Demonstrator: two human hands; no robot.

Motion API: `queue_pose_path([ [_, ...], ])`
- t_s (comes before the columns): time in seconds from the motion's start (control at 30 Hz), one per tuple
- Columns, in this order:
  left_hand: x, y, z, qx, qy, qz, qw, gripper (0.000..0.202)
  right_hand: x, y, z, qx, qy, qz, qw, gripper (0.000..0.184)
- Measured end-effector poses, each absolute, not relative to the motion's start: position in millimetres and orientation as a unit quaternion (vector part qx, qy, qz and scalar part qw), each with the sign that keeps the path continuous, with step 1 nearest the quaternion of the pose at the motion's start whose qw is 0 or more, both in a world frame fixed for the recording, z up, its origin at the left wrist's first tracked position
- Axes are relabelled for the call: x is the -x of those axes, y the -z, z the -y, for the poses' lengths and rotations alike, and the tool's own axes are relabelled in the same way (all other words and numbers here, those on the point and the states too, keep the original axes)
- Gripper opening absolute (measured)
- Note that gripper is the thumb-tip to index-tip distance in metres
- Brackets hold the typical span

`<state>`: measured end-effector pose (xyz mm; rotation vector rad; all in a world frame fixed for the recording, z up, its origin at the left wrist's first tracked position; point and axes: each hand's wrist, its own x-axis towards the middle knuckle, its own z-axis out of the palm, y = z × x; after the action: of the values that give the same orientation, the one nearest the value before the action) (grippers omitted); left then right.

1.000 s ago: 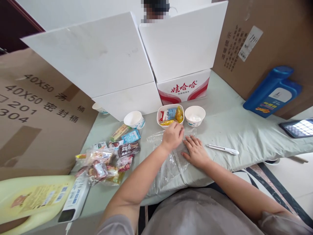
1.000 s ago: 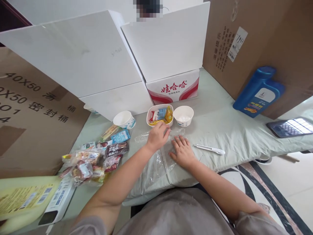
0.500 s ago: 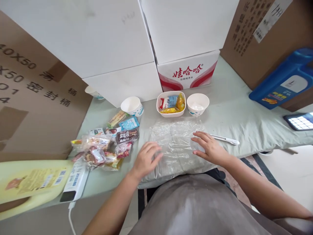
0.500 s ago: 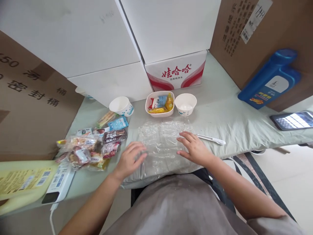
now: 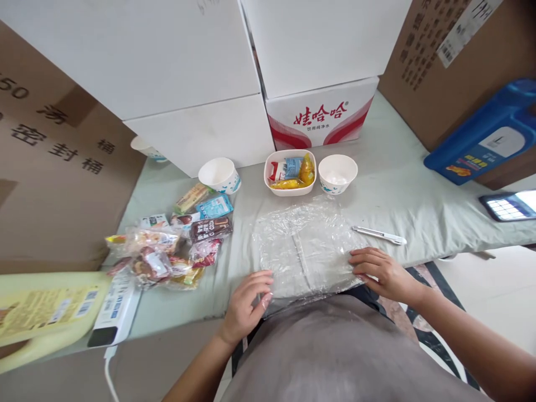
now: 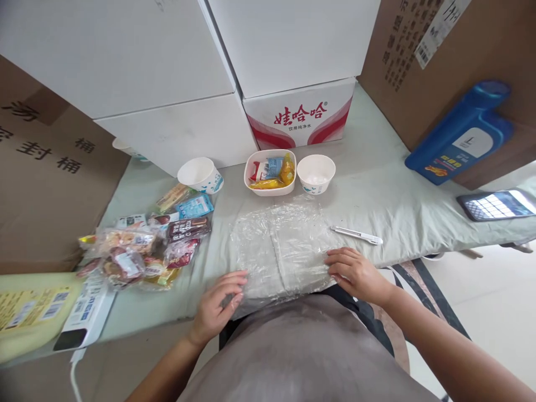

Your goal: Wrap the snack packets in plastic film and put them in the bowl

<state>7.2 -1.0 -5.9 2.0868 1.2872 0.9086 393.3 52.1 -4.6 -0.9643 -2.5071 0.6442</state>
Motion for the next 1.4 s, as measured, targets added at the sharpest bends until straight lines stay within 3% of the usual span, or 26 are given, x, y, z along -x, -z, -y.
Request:
queue_pose_path([
  [0.27, -9, -4, -42, -0.513, -0.458, -0.633, 0.355, 0.016, -365, -17, -72, 0.482, -0.405, 0.698, 0.341, 0.025],
  [0.4, -17, 8, -79, -0.442, -0.485, -0.696, 0.291, 0.024, -333, 0, -116, 0.562, -0.411, 0.589, 0.410, 0.042],
  [0.53, -21, 23, -96, -0.498, -0.362, -0.780, 0.113, 0.023, -313, 22, -142, 0.661, -0.220, 0.648, 0.307, 0.042],
  [0.7, -19, 32, -93, -0.533, -0.319, -0.781, 0.068, 0.025, -306, 35, -137, 0.663, -0.076, 0.718, 0.198, 0.044],
  [1.0, -12, 30, -99, -0.520, -0.285, -0.801, 0.078, 0.015, -308, 34, -135, 0.622, -0.029, 0.753, 0.213, 0.037],
  [1.1, -15, 15, -100, -0.536, -0.261, -0.802, 0.024, 0.020, -307, 36, -135, 0.614, -0.023, 0.758, 0.219, 0.035],
  [1.2, -30, 4, -100, -0.631, -0.277, -0.723, -0.044, 0.020, -305, 38, -135, 0.614, -0.027, 0.759, 0.212, 0.035],
  [1.27, -45, 3, -100, -0.736, -0.255, -0.626, -0.017, 0.021, -304, 37, -135, 0.619, -0.028, 0.760, 0.196, 0.036],
  [1.33, -59, 9, -100, -0.818, -0.198, -0.539, 0.030, 0.029, -307, 34, -138, 0.630, -0.032, 0.757, 0.170, 0.037],
  [1.4, -67, 16, -100, -0.853, -0.136, -0.500, 0.057, 0.050, -316, 28, -145, 0.655, -0.036, 0.740, 0.144, 0.036],
])
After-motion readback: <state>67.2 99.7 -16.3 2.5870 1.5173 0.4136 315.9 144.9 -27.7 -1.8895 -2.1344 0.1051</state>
